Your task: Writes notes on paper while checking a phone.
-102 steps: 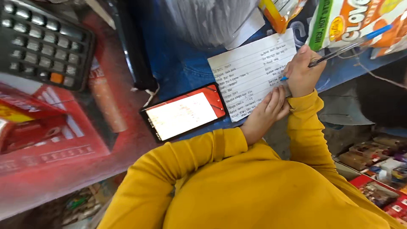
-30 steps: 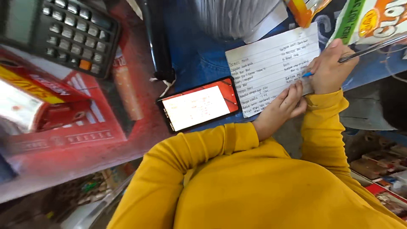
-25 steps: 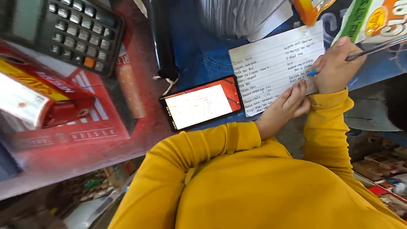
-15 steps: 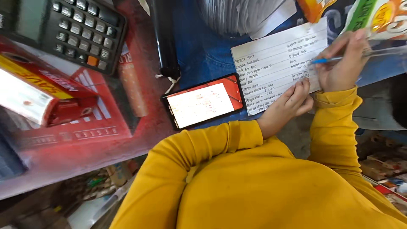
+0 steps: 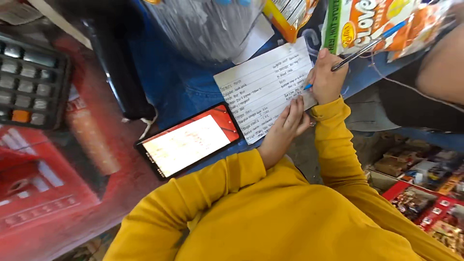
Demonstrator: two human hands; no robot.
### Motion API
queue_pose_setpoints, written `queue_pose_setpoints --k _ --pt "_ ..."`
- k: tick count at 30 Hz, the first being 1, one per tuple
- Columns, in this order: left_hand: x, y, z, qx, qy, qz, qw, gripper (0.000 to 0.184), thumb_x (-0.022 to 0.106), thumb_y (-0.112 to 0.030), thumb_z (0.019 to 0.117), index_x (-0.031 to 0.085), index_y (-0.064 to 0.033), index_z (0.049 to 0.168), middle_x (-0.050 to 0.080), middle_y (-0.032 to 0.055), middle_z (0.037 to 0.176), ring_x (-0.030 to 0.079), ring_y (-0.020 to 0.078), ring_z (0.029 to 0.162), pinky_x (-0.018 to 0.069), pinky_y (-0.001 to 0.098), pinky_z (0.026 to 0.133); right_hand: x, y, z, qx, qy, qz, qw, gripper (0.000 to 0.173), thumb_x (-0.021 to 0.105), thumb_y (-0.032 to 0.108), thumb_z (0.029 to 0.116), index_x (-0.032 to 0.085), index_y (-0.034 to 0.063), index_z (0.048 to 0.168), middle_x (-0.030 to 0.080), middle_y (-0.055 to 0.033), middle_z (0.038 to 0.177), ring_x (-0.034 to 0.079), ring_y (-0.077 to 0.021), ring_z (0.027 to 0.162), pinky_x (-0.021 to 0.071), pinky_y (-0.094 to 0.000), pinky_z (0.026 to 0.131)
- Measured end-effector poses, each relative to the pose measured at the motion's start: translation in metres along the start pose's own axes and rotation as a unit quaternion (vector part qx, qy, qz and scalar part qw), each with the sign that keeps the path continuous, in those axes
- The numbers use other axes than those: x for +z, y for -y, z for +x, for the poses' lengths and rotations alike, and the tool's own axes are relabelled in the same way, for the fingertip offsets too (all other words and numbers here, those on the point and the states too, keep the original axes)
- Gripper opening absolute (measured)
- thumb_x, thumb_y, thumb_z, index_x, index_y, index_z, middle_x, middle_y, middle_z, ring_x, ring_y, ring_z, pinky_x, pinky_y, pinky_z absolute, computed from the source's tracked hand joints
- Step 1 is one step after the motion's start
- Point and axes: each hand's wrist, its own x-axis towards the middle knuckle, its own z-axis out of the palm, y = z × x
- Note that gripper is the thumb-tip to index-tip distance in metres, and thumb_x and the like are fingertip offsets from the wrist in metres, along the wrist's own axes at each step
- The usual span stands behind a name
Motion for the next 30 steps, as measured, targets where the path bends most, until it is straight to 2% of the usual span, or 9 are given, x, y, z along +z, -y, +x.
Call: queue_pose_setpoints --k 5,8,14,18,24,30 --pt "0.0033 -0.0004 0.0000 -0.002 -0.019 0.032 0.999 0.042 0.047 0.012 0.0957 0.056 0.0000 0.135 0.047 0.0280 0.149 0.051 0.0345 0.137 0.0397 0.0373 0.110 0.0002 -0.0013 0.0004 -0.023 0.005 -0.030 0.999 0.045 0.046 0.008 0.1030 0.045 0.0223 0.060 0.045 0.0173 0.049 0.043 0.0075 0.041 0.0382 -0.0140 0.042" --pt "0.0030 -0.0001 -0.0010 0.000 -0.011 0.023 1.000 0.045 0.047 0.013 0.0949 0.054 0.0004 0.137 0.045 0.0293 0.151 0.048 0.0357 0.140 0.0369 0.0383 0.113 -0.0011 -0.0014 0.0004 -0.016 0.014 -0.022 1.000 0.044 0.046 0.008 0.1019 0.046 0.0223 0.060 0.045 0.0170 0.049 0.044 0.0071 0.041 0.0382 -0.0143 0.041" --pt "0.0010 -0.0003 -0.0009 -0.001 -0.005 0.014 1.000 0.044 0.047 0.014 0.0949 0.054 0.0016 0.136 0.045 0.0294 0.150 0.050 0.0354 0.138 0.0389 0.0382 0.111 0.0003 -0.0017 -0.0005 -0.007 -0.007 -0.020 1.000 0.044 0.045 0.009 0.1025 0.042 0.0230 0.061 0.042 0.0168 0.048 0.042 0.0065 0.041 0.0376 -0.0150 0.042" --pt "-0.0004 0.0008 -0.0006 0.005 0.006 0.023 1.000 0.045 0.046 0.013 0.0961 0.051 0.0015 0.139 0.044 0.0290 0.151 0.048 0.0345 0.140 0.0370 0.0384 0.113 0.0031 -0.0010 -0.0002 0.003 -0.033 -0.021 0.999 0.045 0.045 0.009 0.1037 0.043 0.0229 0.061 0.043 0.0165 0.049 0.044 0.0063 0.041 0.0389 -0.0150 0.043" --pt "0.0000 0.0012 -0.0015 0.011 0.007 0.044 0.999 0.043 0.044 0.013 0.0968 0.053 0.0008 0.137 0.043 0.0286 0.152 0.047 0.0354 0.140 0.0365 0.0380 0.113 0.0002 -0.0009 0.0001 0.023 -0.035 0.041 0.998 0.047 0.040 0.009 0.1042 0.041 0.0243 0.059 0.044 0.0150 0.046 0.043 0.0044 0.039 0.0379 -0.0157 0.040" --pt "0.0002 0.0004 -0.0014 0.005 0.007 0.024 1.000 0.044 0.046 0.013 0.0959 0.052 0.0011 0.138 0.041 0.0293 0.153 0.048 0.0355 0.139 0.0369 0.0376 0.113 -0.0004 -0.0020 0.0002 0.008 -0.020 0.035 0.999 0.047 0.040 0.008 0.1037 0.042 0.0247 0.060 0.044 0.0164 0.047 0.043 0.0056 0.039 0.0377 -0.0145 0.041"
